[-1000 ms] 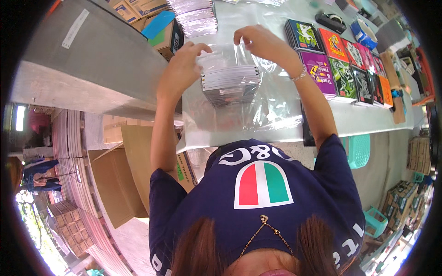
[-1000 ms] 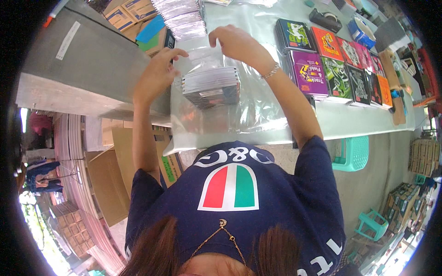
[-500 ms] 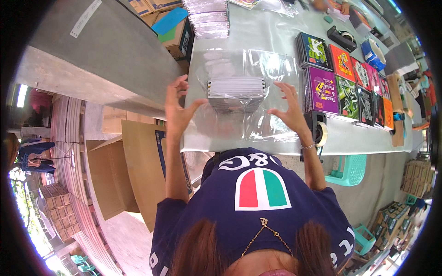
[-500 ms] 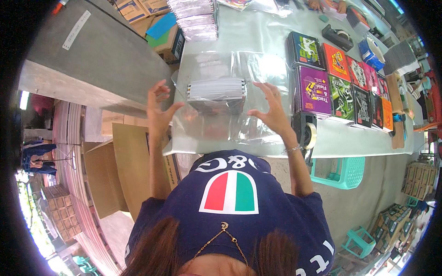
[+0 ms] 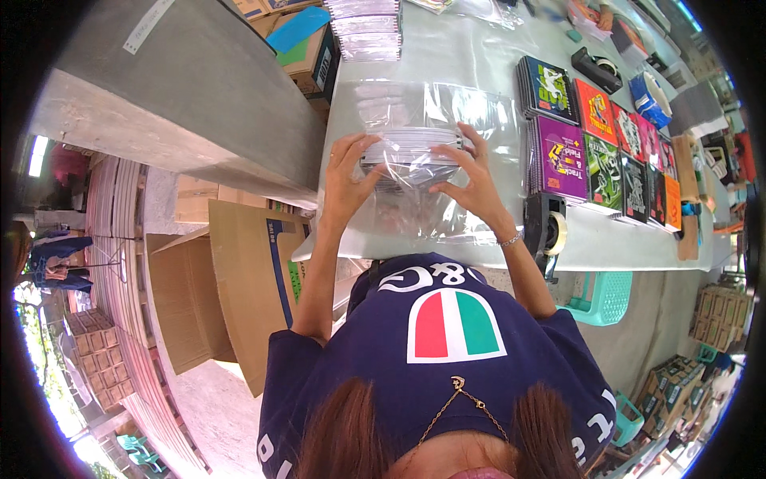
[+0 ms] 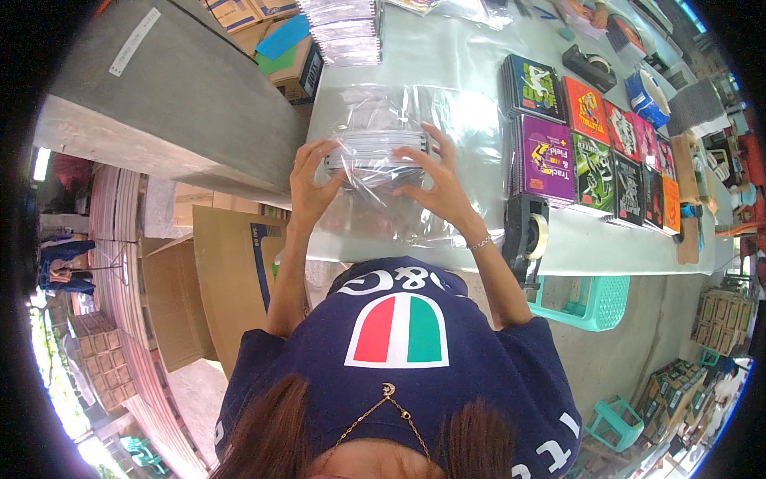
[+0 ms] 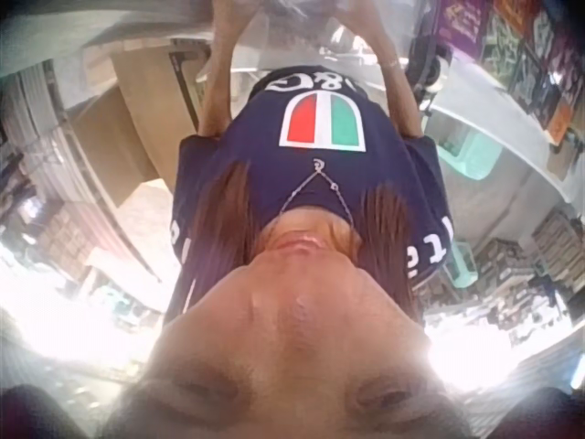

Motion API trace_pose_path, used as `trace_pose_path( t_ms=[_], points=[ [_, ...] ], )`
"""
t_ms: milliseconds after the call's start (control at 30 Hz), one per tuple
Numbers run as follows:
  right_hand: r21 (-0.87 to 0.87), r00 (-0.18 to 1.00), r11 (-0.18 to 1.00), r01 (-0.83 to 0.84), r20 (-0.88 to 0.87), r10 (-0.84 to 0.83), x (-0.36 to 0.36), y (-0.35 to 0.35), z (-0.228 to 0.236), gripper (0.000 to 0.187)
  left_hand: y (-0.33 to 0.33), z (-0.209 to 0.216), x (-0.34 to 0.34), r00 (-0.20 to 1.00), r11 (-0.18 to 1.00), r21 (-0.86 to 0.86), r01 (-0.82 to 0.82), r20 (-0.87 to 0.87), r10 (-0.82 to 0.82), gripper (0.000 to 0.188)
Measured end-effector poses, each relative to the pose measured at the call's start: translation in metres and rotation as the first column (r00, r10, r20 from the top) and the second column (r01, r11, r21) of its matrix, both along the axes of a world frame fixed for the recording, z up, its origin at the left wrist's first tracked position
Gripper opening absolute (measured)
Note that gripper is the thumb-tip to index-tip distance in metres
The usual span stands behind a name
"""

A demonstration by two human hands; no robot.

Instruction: The person wraps spiral-bound notebooks in clear plastic sleeves at a counter. They place each notebook into a sleeve, smooth the plastic, and seal the edges with tape. The wrapped notebooks are stacked on the counter.

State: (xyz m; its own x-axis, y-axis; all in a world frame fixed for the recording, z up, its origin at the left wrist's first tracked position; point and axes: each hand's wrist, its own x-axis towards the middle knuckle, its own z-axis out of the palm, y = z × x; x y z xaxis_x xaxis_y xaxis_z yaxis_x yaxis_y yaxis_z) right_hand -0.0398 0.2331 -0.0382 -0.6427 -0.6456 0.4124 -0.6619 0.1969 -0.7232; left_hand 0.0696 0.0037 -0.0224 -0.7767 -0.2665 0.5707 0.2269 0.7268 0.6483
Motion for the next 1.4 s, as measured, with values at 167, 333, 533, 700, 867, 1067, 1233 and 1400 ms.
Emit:
trace_pose_path(
  t_ms=[167, 333, 533, 700, 867, 1067, 1233, 1400],
  points=[
    [-0.089, 0.997, 0.993, 0.075, -0.016, -0.077, 0.007, 0.001, -0.003, 0.073, 0.014, 0.001, -0.005, 0.997, 0.994, -0.072, 0.080, -0.006, -0.081, 0.056],
    [-0.059, 0.980, 0.984, 0.168, -0.099, -0.173, 0.007, 0.009, -0.008, 0.078, 0.005, -0.015, 0.004, 0.937, 0.977, -0.027, -0.211, -0.292, 0.194, 0.064],
    [-0.028, 0.996, 0.996, 0.085, -0.039, -0.086, 0.012, -0.006, -0.003, 0.082, 0.007, -0.011, -0.002, 0.992, 0.993, -0.113, 0.037, -0.117, -0.050, 0.067],
    [-0.110, 0.974, 0.971, 0.214, -0.051, -0.221, 0.003, 0.008, -0.017, 0.078, 0.001, -0.010, 0.009, 0.983, 0.989, -0.054, -0.141, -0.126, 0.133, 0.067],
    [-0.050, 0.992, 0.995, 0.092, -0.085, -0.096, 0.007, -0.005, -0.014, 0.073, 0.008, -0.004, -0.004, 0.986, 0.962, -0.229, 0.147, 0.108, -0.125, 0.059],
    [-0.059, 0.982, 0.984, 0.170, -0.075, -0.174, 0.014, 0.000, -0.016, 0.071, -0.003, -0.007, 0.000, 0.994, 0.987, -0.159, 0.004, -0.103, -0.021, 0.037],
    [-0.124, 0.967, 0.962, 0.241, -0.055, -0.250, 0.023, -0.025, -0.007, 0.059, 0.004, 0.008, -0.014, 0.994, 0.954, -0.279, 0.108, -0.001, -0.113, 0.022],
    [-0.154, 0.957, 0.950, 0.271, -0.067, -0.284, 0.020, -0.030, -0.014, 0.044, 0.008, 0.051, -0.014, 0.949, 0.906, -0.321, 0.275, 0.240, -0.203, 0.018]
  ],
)
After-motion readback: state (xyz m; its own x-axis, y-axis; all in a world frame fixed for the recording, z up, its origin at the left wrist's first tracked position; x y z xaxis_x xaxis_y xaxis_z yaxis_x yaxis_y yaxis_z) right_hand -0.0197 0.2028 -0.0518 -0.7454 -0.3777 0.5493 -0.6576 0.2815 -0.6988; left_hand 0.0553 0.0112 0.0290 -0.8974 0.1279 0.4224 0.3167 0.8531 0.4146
